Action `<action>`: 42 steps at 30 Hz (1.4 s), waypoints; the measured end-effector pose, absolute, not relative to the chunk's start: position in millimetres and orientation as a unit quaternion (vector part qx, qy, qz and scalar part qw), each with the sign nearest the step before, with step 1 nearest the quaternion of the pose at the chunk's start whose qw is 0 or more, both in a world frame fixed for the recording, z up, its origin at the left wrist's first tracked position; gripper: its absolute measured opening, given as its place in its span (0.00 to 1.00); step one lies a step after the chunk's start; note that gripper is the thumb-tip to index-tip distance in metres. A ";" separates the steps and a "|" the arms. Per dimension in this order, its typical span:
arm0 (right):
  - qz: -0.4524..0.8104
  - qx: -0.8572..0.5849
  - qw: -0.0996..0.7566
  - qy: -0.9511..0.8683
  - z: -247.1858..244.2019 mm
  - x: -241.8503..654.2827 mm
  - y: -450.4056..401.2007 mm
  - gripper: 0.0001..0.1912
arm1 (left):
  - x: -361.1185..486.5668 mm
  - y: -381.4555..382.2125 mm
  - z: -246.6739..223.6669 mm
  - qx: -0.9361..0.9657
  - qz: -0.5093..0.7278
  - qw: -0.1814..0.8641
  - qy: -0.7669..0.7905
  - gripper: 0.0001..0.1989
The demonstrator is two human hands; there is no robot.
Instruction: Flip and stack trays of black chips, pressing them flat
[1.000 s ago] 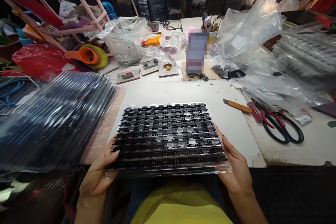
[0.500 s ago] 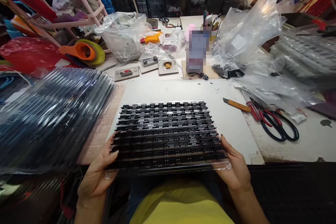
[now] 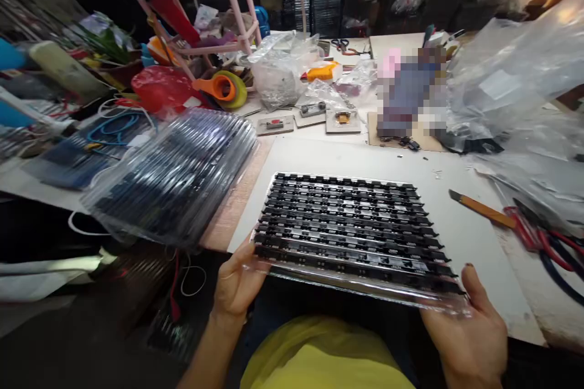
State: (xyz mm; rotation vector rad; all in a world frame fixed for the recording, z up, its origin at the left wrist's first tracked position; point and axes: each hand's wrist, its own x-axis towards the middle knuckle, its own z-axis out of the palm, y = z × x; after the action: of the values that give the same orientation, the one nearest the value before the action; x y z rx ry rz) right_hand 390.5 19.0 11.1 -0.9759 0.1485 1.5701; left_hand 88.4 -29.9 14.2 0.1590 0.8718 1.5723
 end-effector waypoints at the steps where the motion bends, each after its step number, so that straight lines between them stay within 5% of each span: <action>1: 0.673 -0.429 0.600 0.055 9.9 391.0 18.2 0.17 | 91.1 -29.8 14.6 0.083 0.680 0.623 0.378 0.29; 18: 0.676 -0.507 0.534 0.031 10.1 391.4 18.5 0.17 | 85.8 -33.3 11.6 0.120 0.659 0.645 0.368 0.29; 33: 0.751 -0.354 0.558 0.016 11.0 385.3 18.9 0.13 | 82.6 -25.9 23.1 0.079 0.633 0.635 0.435 0.32; 42: 0.773 -0.299 0.557 0.056 8.3 388.8 20.4 0.13 | 88.7 -20.2 27.4 0.081 0.627 0.608 0.481 0.26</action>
State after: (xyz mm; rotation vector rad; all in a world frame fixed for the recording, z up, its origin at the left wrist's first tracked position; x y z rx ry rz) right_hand 388.8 20.4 8.3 -0.7047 0.1327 1.8248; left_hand 88.7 -20.2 27.4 0.1881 1.1114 1.4482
